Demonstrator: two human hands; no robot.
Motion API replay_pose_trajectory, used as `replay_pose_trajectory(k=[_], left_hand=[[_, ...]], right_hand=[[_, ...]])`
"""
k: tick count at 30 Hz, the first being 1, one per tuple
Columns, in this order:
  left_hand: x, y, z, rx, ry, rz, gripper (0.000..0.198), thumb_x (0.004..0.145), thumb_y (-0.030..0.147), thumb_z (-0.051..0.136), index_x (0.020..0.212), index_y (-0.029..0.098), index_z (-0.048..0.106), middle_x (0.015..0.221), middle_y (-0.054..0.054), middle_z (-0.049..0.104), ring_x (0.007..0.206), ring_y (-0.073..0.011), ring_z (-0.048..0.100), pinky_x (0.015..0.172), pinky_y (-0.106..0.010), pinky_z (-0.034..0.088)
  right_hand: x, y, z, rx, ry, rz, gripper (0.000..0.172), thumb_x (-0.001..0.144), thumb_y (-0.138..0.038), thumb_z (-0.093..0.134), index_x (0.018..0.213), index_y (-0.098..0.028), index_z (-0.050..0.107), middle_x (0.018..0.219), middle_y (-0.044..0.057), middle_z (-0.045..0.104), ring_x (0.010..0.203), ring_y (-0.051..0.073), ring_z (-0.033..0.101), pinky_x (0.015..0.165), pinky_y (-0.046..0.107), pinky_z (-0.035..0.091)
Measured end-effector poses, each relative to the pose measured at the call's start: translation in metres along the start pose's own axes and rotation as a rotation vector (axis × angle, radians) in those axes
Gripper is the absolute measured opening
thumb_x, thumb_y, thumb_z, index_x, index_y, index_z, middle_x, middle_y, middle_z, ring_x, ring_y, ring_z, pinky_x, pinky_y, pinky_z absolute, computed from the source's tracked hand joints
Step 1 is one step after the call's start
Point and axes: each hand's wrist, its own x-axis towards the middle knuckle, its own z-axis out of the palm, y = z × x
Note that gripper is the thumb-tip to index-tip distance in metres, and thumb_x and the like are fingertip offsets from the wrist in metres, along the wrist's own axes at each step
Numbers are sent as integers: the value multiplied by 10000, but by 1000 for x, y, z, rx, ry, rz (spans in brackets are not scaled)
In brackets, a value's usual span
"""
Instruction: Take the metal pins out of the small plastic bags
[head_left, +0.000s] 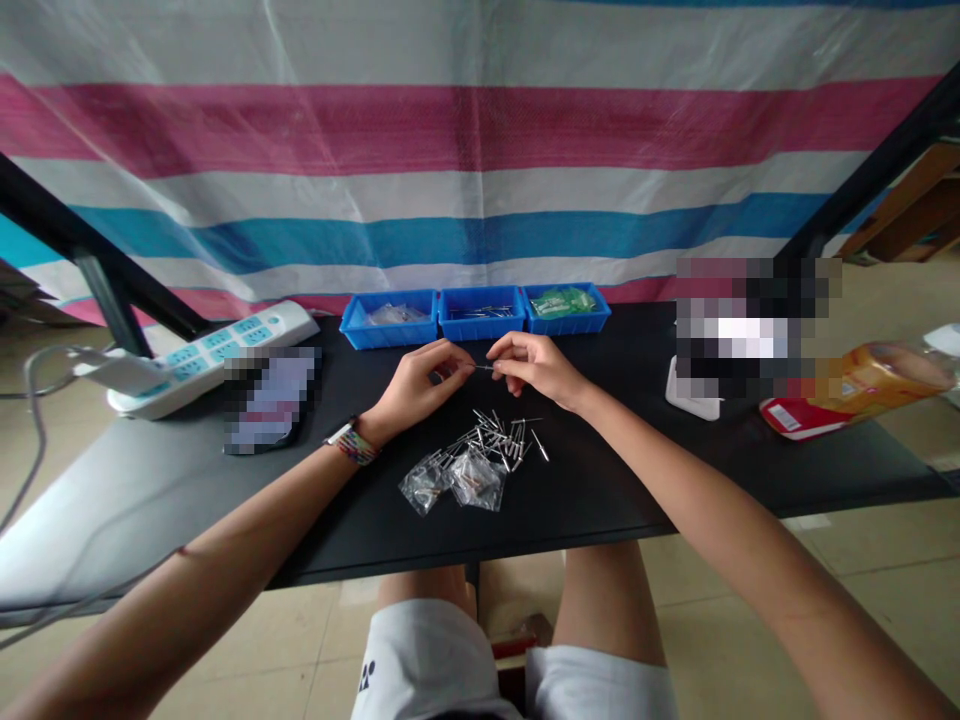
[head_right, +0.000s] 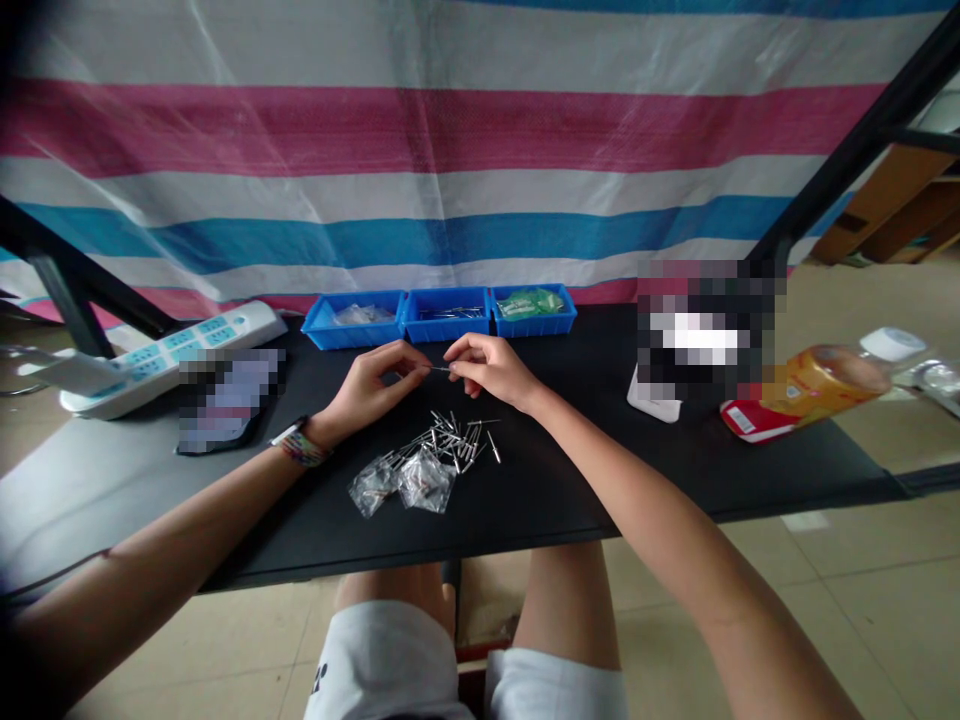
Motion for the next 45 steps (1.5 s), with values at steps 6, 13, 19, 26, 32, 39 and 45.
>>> replay_pose_trajectory(k=[6, 13, 19, 26, 32, 39, 45], left_hand=[[1, 2, -2, 19, -15, -2, 390, 1066, 501, 612, 860, 199, 749, 861, -56, 724, 776, -182, 676, 712, -295, 524], [0, -2, -1, -39, -11, -60, 378, 1042, 553, 645, 950, 194, 720, 854, -48, 741, 761, -183, 676, 701, -290, 531], [0, 0, 0, -19, 3, -15, 347, 1036, 513, 663, 922, 188, 714, 870, -44, 727, 770, -175, 662, 715, -281, 531], [1, 1, -2, 14, -4, 19, 408, 1091, 469, 589, 825, 184, 711, 820, -46, 721, 752, -169, 663, 715, -282, 504], [-1, -2, -1, -25, -1, -35, 393, 1081, 509, 589, 894, 184, 706, 827, -47, 725, 752, -175, 668, 715, -284, 522], [-2, -2, 0, -43, 30, -47, 290, 1024, 477, 675, 987, 190, 703, 864, -42, 719, 768, -180, 671, 713, -288, 541], [0, 0, -1, 3, 38, -21, 333, 1055, 463, 629, 885, 187, 704, 847, -49, 717, 771, -182, 657, 707, -294, 517]], right_hand=[[0, 2, 5, 46, 25, -49, 290, 751, -351, 869, 904, -187, 684, 768, -9, 705, 605, 122, 664, 551, 248, 582], [1, 3, 8, -2, 63, -69, 410, 800, -537, 874, 876, -173, 703, 798, 24, 738, 576, 113, 646, 508, 235, 562], [3, 7, 9, -16, 105, -69, 445, 827, -587, 843, 822, -164, 704, 734, 23, 731, 527, 109, 635, 475, 224, 544], [-2, 0, 12, 99, 80, -133, 338, 743, -392, 921, 891, -183, 701, 751, -24, 699, 583, 123, 679, 536, 247, 595], [0, 4, 13, 24, 131, -113, 410, 787, -536, 887, 848, -179, 697, 763, 4, 719, 558, 115, 654, 495, 236, 569], [3, 8, 12, 2, 157, -88, 469, 797, -612, 867, 812, -170, 712, 748, 30, 738, 536, 116, 649, 487, 231, 559], [0, 2, 13, 91, 126, -113, 387, 737, -452, 927, 896, -187, 695, 780, -10, 715, 553, 119, 663, 512, 245, 581]])
